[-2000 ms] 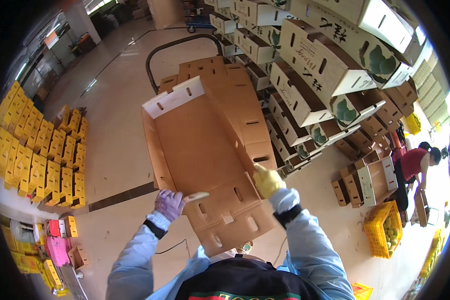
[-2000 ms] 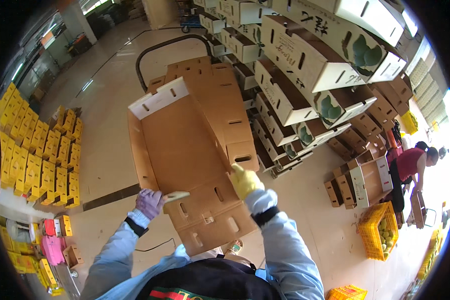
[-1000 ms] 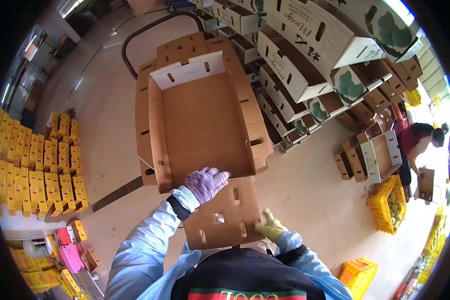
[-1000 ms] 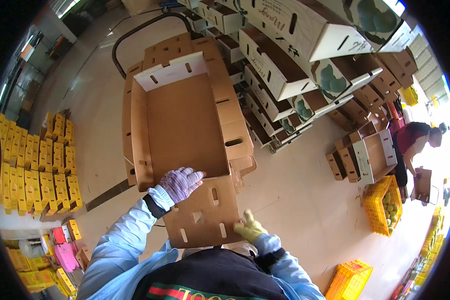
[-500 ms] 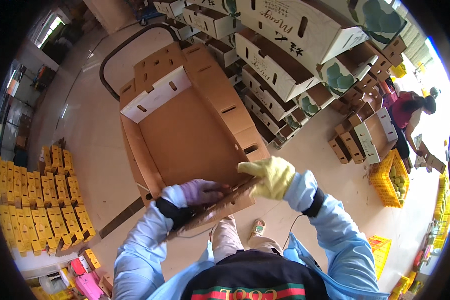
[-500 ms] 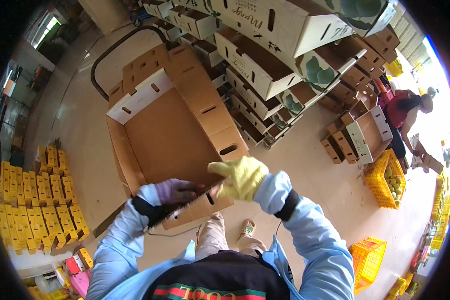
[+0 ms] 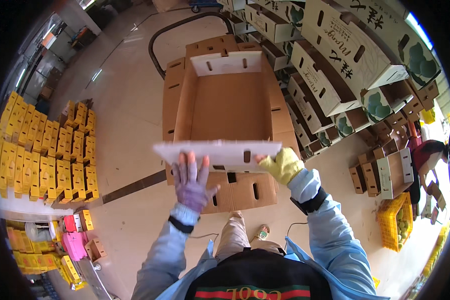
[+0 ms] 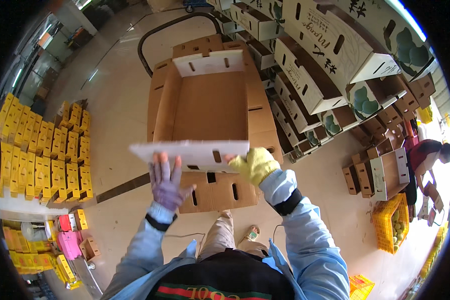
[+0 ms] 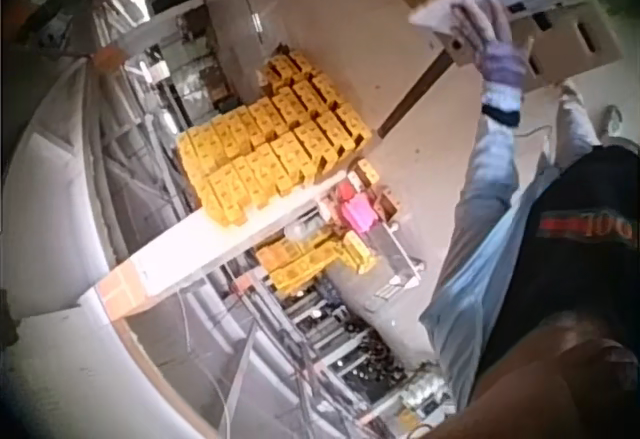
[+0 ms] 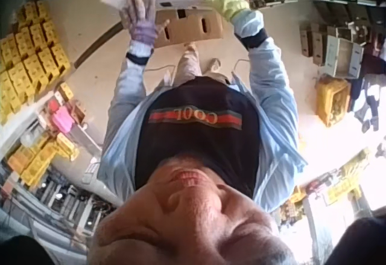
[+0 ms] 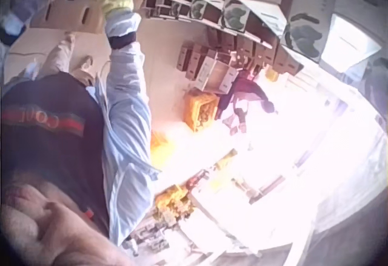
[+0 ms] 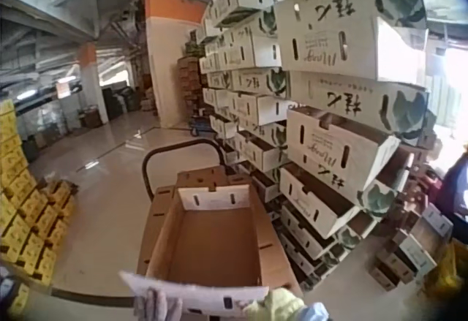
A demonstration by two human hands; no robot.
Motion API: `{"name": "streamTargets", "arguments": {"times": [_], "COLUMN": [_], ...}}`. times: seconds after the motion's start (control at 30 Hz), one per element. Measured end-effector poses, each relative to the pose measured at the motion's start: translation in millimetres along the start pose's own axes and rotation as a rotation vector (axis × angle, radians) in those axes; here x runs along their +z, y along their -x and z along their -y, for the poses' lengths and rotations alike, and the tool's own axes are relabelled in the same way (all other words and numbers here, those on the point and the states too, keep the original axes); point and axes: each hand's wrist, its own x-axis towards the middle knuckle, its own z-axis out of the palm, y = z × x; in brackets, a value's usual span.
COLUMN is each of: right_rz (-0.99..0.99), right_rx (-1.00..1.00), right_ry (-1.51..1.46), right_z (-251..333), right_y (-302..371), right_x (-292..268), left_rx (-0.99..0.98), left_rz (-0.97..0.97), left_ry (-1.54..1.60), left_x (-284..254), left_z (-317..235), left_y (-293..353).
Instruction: The person is assembling cardboard boxes for packing mangoes by folding flat cardboard sheets.
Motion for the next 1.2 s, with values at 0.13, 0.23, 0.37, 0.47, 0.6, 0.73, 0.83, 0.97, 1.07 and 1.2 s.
{"name": "streamTargets", "arguments": {"times": [0.13,0.23,0.37,0.47,0.6,0.73,0.83,0.97,1.07,1.2], "right_rz": [0.185,-0.359,-0.512,-0.156,0.346,0.272,-0.053,0.334,0.433,0.326], "right_rx": [0.352,0.230,-0.345,-0.648,-0.172,-0.324,-0.450,-0.170,-0.231,-0.342], "right_ry": [-0.383,-0.949,-0.096,0.489,0.407,0.559,0.653,0.474,0.454,0.508], "right_z": [12,9,21,66,-35,-18,-22,2,-8,-38], "right_y": [-10,40,72,11,-30,15,32,51,87,194], "right_x": [-15,8,-1,-9,52,62,65,31,20,12], "left_rx": [-0.011,0.058,0.040,-0.105,-0.049,-0.053,-0.015,-0.073,0.218,0.036], "left_rz": [0.197,0.328,0.557,0.440,0.303,0.503,0.526,0.775,0.523,0.276], "left_ry": [0.064,0.127,0.176,0.272,-0.103,-0.014,0.053,0.354,0.712,0.863], "left_x": [19,33,35,50,56,65,65,14,-25,-70], "left_z": [28,41,30,2,-34,-17,1,-14,-38,-68], "left_y": [-47,-56,-53,-41,-1,41,34,14,40,69]}}
